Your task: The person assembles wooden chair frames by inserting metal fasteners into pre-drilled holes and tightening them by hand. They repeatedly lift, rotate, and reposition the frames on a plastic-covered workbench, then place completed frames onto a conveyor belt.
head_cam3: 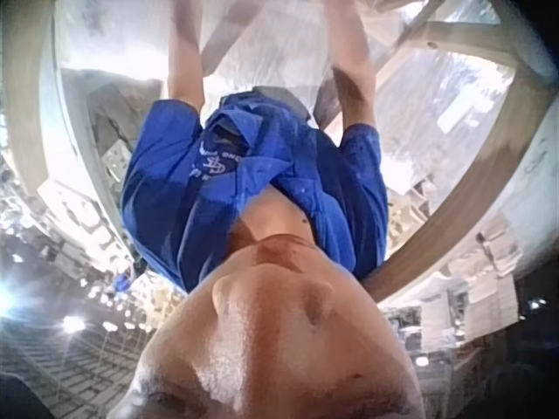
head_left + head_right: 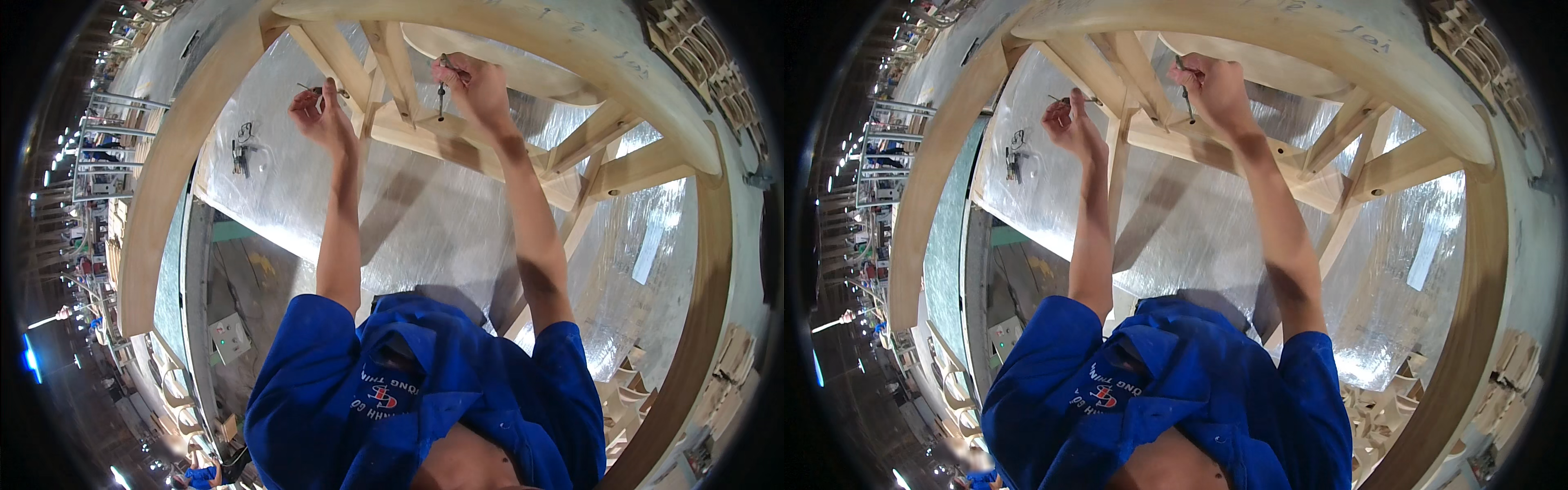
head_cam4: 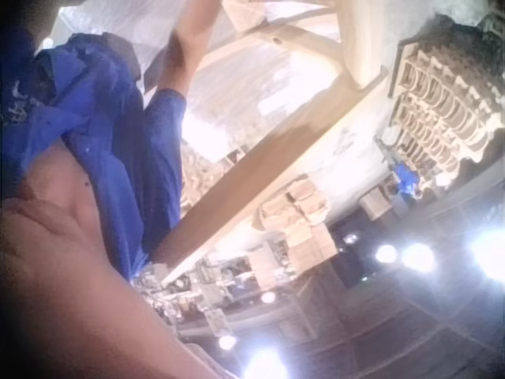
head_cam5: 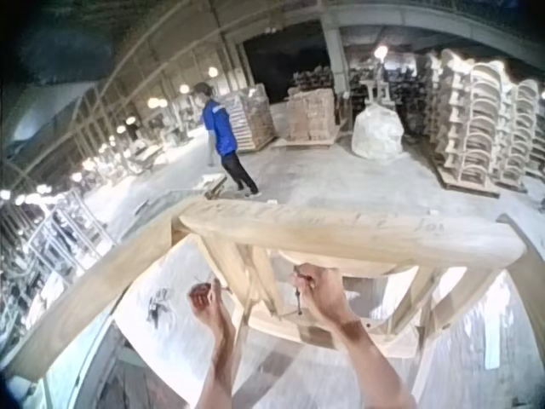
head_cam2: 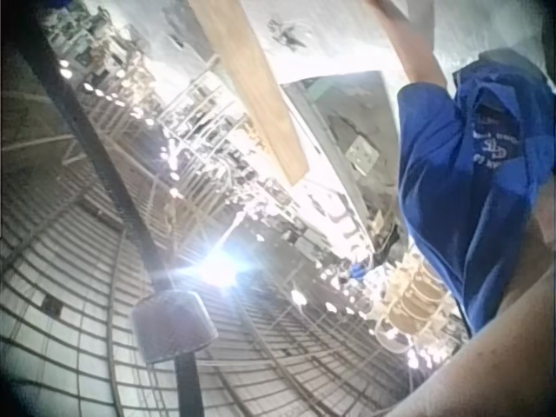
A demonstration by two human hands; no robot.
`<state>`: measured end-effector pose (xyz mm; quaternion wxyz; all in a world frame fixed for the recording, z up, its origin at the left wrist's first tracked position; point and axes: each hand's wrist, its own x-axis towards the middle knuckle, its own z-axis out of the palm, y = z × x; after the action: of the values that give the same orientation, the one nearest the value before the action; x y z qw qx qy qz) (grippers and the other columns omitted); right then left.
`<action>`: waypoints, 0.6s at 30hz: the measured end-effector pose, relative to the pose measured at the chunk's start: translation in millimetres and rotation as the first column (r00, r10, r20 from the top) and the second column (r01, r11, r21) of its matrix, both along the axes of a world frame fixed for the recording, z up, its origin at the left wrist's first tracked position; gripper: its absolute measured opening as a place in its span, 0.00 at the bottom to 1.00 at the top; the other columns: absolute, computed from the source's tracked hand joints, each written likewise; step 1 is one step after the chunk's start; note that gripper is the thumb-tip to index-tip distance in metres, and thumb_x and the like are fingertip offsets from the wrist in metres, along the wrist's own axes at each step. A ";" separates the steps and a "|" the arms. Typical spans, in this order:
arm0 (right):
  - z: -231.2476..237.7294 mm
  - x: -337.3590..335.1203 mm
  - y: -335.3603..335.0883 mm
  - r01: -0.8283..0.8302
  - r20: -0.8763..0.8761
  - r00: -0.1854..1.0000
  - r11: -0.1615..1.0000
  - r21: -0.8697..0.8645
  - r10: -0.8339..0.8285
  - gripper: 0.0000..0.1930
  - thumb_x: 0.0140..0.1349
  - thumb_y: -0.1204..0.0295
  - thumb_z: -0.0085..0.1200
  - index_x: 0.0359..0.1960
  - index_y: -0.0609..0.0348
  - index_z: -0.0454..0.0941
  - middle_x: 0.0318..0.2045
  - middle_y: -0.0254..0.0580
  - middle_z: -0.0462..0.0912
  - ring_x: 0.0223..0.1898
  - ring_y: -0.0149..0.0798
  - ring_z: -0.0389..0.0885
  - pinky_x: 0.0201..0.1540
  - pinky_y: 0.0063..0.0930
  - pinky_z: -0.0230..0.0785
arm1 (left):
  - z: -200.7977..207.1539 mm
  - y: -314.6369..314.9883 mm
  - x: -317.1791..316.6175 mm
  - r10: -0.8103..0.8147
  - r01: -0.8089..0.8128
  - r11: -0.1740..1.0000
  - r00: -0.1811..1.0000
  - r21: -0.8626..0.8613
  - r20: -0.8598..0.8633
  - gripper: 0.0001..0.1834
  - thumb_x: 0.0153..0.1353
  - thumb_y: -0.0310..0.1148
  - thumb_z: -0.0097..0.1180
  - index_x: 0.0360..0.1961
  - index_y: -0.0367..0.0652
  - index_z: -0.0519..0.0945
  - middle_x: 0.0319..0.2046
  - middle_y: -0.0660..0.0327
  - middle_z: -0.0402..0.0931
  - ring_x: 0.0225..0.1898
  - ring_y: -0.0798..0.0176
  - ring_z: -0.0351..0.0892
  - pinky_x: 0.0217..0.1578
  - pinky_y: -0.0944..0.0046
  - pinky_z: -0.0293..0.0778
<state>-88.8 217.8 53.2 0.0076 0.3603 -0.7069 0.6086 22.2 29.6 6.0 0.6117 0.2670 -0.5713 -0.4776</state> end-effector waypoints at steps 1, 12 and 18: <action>-0.8 -0.5 1.6 -0.056 0.001 0.998 0.998 -0.005 0.056 0.06 0.57 0.76 0.57 0.33 0.67 0.80 0.23 0.46 0.82 0.24 0.35 0.81 0.30 0.24 0.72 | -1.1 -0.9 2.6 -0.004 0.005 1.000 1.000 0.021 -0.013 0.17 0.61 0.28 0.57 0.49 0.33 0.68 0.39 0.54 0.76 0.41 0.61 0.77 0.48 0.63 0.74; -26.0 -4.3 -0.7 -0.010 -0.025 1.000 0.964 0.265 0.017 0.14 0.53 0.65 0.64 0.30 0.66 0.77 0.22 0.46 0.80 0.23 0.36 0.77 0.29 0.26 0.69 | -1.4 6.7 6.0 -0.023 0.023 0.998 1.000 -0.054 -0.007 0.15 0.62 0.27 0.55 0.47 0.30 0.72 0.44 0.55 0.74 0.45 0.64 0.75 0.41 0.68 0.72; -24.4 2.4 -3.9 -0.041 -0.173 0.984 0.999 0.023 0.045 0.15 0.54 0.66 0.64 0.33 0.68 0.78 0.24 0.42 0.80 0.23 0.31 0.75 0.28 0.22 0.68 | -6.1 -12.9 18.8 -0.078 0.079 0.996 0.997 0.034 -0.021 0.27 0.58 0.30 0.61 0.57 0.35 0.66 0.41 0.57 0.76 0.36 0.69 0.73 0.38 0.70 0.70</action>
<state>-86.4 213.9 28.7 0.0525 0.4272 -0.7013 0.5682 41.0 16.7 0.0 0.5933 0.2503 -0.5668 -0.5138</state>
